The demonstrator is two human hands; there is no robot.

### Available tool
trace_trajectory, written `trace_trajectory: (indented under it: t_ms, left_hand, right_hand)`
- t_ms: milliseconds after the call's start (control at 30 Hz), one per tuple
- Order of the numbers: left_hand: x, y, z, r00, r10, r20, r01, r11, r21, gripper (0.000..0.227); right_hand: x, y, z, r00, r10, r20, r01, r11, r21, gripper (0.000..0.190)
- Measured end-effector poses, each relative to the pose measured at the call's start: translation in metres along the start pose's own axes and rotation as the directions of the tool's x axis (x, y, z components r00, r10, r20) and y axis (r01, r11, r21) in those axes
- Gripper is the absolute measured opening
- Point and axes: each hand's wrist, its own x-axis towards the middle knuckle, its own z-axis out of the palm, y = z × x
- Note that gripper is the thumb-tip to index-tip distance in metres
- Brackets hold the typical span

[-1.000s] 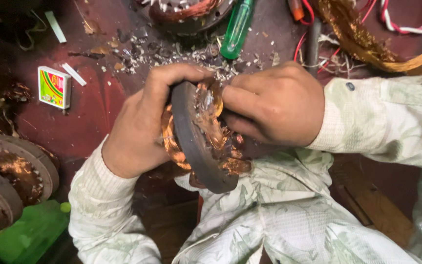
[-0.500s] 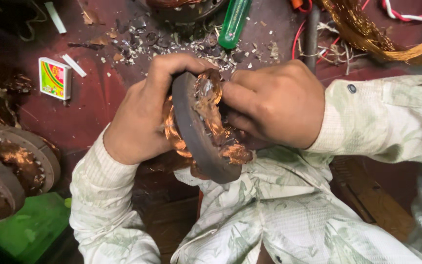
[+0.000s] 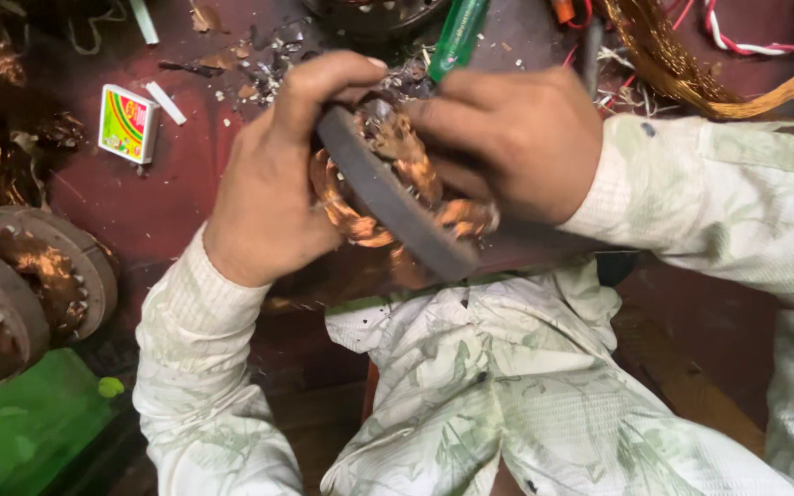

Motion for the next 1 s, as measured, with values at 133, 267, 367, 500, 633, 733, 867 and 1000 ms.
trace_trajectory:
  t_ms: [133,267,367,500,633,733,867,1000]
  left_hand:
    - [-0.004,0.0,-0.01,1.0,-0.006,-0.011,0.007,0.996,0.093,0.073]
    - [-0.011,0.0,-0.007,0.996,0.047,-0.076,-0.04,0.995,0.088,0.073]
    - [-0.019,0.004,0.0,0.971,-0.226,-0.081,0.231,0.972,0.051,0.073]
    - [-0.038,0.012,0.006,0.986,0.012,-0.165,0.028,0.971,0.236,0.088]
    - [-0.051,0.015,-0.009,0.969,0.205,-0.135,-0.191,0.975,0.115,0.111]
    - [-0.048,0.01,-0.004,0.979,0.178,-0.099,-0.184,0.981,-0.057,0.111]
    - [-0.041,0.001,0.004,0.995,-0.076,-0.061,0.046,0.918,-0.395,0.11]
    - [-0.046,-0.016,0.037,0.927,-0.008,-0.376,-0.144,0.915,-0.376,0.089]
  right_hand:
    - [0.007,0.005,-0.02,0.992,-0.055,-0.11,0.05,0.998,-0.042,0.023]
    - [0.001,-0.008,-0.042,0.996,-0.011,-0.085,0.02,0.994,0.106,0.024]
    - [0.002,-0.026,-0.039,0.992,-0.073,-0.098,0.091,0.978,0.189,0.041]
    - [0.012,-0.046,-0.027,0.996,-0.066,-0.067,0.08,0.967,0.243,0.035]
    - [0.031,-0.046,-0.029,0.978,-0.201,0.052,0.19,0.968,0.165,0.036]
    - [0.039,-0.046,-0.028,0.945,-0.323,0.052,0.315,0.941,0.125,0.04]
    - [0.017,-0.066,-0.062,0.987,-0.153,0.057,0.159,0.979,-0.124,0.045]
    - [-0.069,-0.137,-0.1,0.934,0.357,-0.01,-0.357,0.934,-0.003,0.033]
